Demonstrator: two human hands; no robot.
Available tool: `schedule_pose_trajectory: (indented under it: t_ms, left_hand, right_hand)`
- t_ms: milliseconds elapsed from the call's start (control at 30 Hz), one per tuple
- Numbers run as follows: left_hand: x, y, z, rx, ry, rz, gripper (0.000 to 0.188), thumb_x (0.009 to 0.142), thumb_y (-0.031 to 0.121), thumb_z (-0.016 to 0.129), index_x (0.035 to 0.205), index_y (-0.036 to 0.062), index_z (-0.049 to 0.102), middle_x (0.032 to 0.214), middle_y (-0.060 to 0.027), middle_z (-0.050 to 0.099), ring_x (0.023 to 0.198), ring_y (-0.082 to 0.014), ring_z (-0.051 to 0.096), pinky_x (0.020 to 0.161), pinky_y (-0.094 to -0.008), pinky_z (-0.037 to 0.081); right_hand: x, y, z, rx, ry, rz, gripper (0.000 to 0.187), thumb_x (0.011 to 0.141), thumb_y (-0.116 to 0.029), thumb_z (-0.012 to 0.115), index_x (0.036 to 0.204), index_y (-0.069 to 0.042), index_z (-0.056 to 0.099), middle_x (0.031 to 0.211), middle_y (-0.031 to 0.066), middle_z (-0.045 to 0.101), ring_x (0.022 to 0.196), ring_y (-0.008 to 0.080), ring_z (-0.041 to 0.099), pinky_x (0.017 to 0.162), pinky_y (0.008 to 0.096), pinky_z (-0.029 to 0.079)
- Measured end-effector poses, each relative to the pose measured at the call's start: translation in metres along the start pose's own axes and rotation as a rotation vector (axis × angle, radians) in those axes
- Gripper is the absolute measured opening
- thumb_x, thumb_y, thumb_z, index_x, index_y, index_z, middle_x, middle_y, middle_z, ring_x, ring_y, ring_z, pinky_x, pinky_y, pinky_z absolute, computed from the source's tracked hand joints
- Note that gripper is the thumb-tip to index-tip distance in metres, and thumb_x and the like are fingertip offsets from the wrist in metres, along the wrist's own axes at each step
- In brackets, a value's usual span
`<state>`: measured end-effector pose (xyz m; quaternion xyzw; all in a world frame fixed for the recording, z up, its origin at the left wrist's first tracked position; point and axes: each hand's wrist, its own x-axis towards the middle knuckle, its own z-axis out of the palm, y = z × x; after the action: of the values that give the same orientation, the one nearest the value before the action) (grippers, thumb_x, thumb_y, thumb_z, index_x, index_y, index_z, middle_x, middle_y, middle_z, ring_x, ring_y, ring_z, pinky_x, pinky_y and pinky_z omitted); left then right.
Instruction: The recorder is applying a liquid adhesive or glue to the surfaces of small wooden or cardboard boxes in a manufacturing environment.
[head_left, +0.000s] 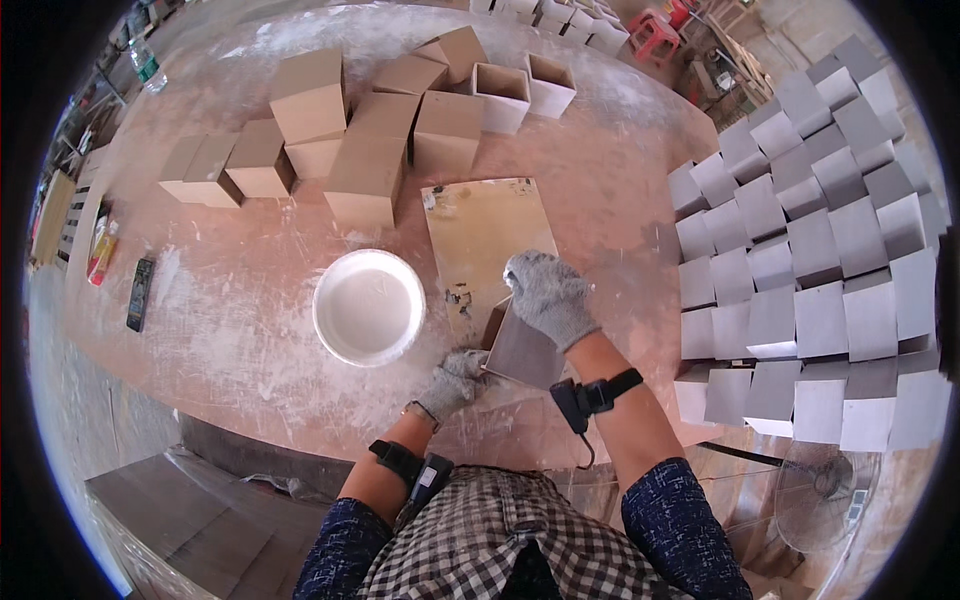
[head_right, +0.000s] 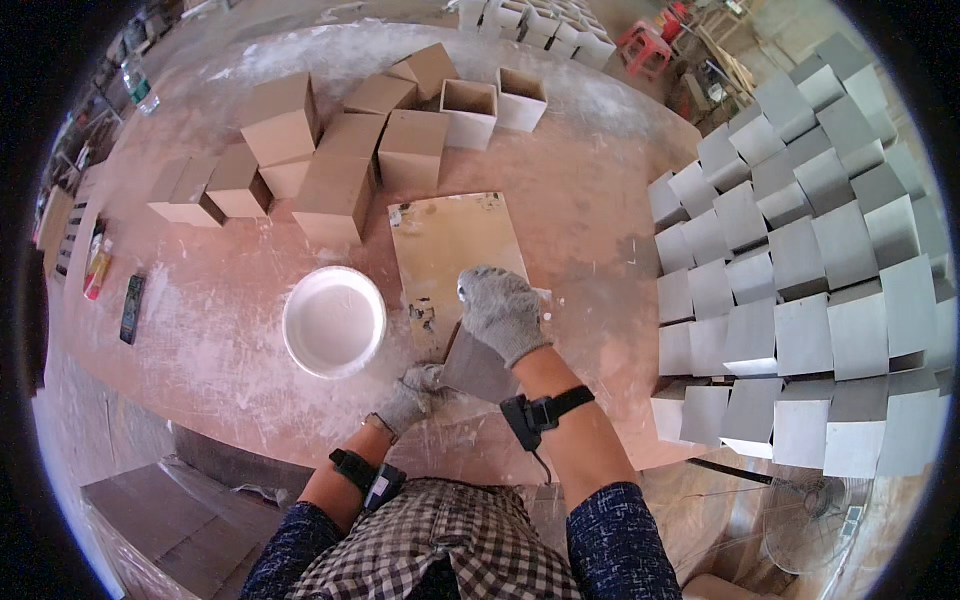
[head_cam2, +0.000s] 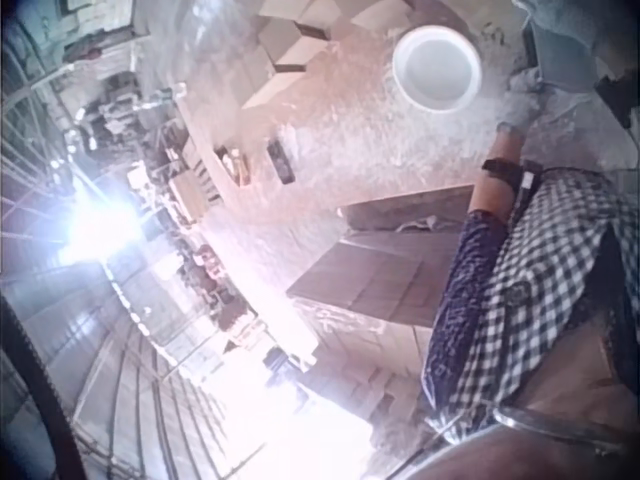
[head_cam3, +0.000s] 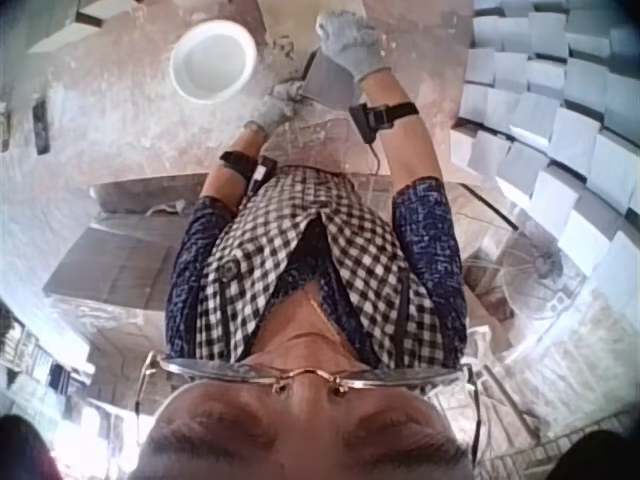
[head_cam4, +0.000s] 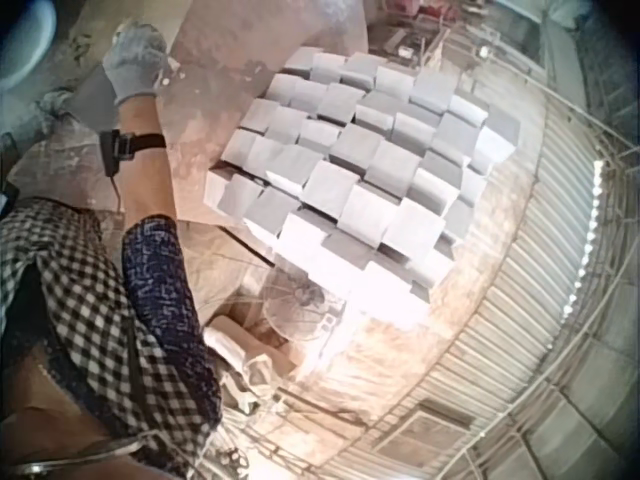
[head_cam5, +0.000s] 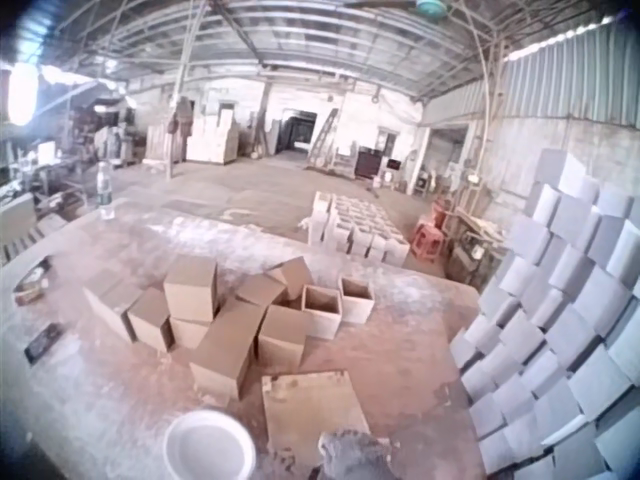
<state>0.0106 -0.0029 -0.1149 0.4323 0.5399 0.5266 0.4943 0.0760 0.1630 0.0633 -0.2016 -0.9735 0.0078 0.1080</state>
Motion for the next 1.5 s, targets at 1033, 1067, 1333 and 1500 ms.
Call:
schedule_pose_trajectory:
  t_ms: [1033, 1067, 1333, 1500]
  left_hand:
    - [-0.016, 0.004, -0.012, -0.325, -0.004, 0.058, 0.038, 0.073, 0.006, 0.065, 0.111, 0.0099, 0.064, 0.102, -0.0117, 0.066, 0.094, -0.0260, 0.062, 0.081, -0.0330, 0.050]
    - [-0.013, 0.022, -0.013, -0.073, -0.038, 0.131, 0.040, 0.072, 0.003, 0.065, 0.112, 0.0096, 0.063, 0.104, -0.0113, 0.066, 0.095, -0.0250, 0.062, 0.082, -0.0319, 0.050]
    - [-0.012, 0.017, -0.019, 0.286, -0.054, 0.171, 0.045, 0.072, -0.005, 0.063, 0.116, 0.0071, 0.062, 0.112, -0.0046, 0.064, 0.101, -0.0164, 0.059, 0.087, -0.0292, 0.048]
    - [-0.009, 0.056, -0.010, 0.033, -0.022, -0.124, 0.037, 0.077, -0.004, 0.064, 0.112, 0.0031, 0.063, 0.112, -0.0032, 0.065, 0.100, -0.0121, 0.058, 0.084, -0.0286, 0.049]
  right_hand:
    - [-0.103, -0.023, -0.055, 0.383, 0.220, 0.229, 0.008, 0.085, -0.019, 0.063, 0.085, -0.013, 0.060, 0.079, 0.0070, 0.060, 0.072, 0.0269, 0.059, 0.064, 0.0408, 0.047]
    - [-0.102, -0.004, -0.045, 0.306, 0.262, 0.242, 0.008, 0.086, -0.020, 0.062, 0.085, -0.012, 0.060, 0.080, 0.0082, 0.061, 0.071, 0.0277, 0.059, 0.063, 0.0412, 0.047]
    - [-0.092, -0.020, -0.018, -0.069, 0.159, 0.149, 0.006, 0.085, -0.016, 0.060, 0.088, -0.011, 0.060, 0.079, 0.0091, 0.059, 0.075, 0.0263, 0.057, 0.067, 0.0393, 0.045]
    - [-0.144, -0.038, -0.046, 0.457, 0.254, 0.111, 0.009, 0.086, -0.012, 0.061, 0.093, -0.007, 0.059, 0.084, 0.0117, 0.061, 0.072, 0.0215, 0.061, 0.063, 0.0326, 0.050]
